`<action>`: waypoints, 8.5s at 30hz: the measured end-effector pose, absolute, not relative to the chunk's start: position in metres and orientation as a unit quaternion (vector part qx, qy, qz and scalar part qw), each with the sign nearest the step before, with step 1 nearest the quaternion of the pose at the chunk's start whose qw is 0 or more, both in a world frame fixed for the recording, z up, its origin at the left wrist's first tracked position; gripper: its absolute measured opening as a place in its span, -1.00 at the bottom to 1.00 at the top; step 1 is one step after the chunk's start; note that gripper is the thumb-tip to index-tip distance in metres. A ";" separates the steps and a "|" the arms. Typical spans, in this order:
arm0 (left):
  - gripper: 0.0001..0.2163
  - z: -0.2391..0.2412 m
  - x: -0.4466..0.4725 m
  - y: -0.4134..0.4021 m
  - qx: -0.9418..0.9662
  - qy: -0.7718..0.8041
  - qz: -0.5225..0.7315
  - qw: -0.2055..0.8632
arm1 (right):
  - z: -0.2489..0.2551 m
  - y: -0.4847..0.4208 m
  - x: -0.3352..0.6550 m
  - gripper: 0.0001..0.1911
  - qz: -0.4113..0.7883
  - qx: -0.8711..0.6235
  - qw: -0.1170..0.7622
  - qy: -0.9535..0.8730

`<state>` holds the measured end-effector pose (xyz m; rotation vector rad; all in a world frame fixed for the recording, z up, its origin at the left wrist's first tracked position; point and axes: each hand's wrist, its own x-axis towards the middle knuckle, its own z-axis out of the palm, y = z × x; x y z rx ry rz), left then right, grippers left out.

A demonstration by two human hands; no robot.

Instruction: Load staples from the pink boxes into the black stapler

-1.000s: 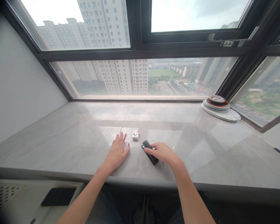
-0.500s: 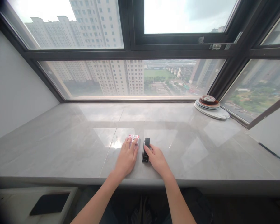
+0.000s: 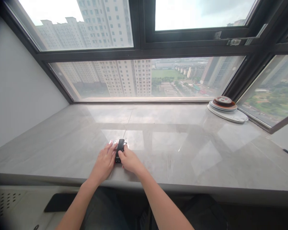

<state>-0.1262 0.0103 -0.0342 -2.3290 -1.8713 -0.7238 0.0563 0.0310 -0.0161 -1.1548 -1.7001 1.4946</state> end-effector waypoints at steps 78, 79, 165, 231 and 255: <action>-0.46 -0.038 0.006 0.010 -0.831 -0.534 -0.154 -0.014 | -0.041 -0.019 0.199 -0.26 0.006 -0.675 0.103 -0.730; -0.46 -0.038 0.006 0.009 -0.832 -0.533 -0.154 -0.012 | -0.042 -0.018 0.200 -0.26 0.010 -0.675 0.106 -0.730; -0.64 -0.038 -0.105 -0.042 -0.612 -0.728 -0.282 0.126 | -0.031 -0.055 0.231 -0.32 0.483 -0.546 0.598 -0.335; -0.77 -0.021 -0.001 -0.034 -0.749 -0.523 -0.342 -0.222 | -0.011 -0.032 0.242 -0.64 0.293 -0.541 0.287 -0.734; -0.78 -0.033 -0.033 -0.005 -0.782 -0.518 -0.318 -0.139 | 0.011 0.005 0.189 -0.76 0.227 -0.491 0.302 -0.785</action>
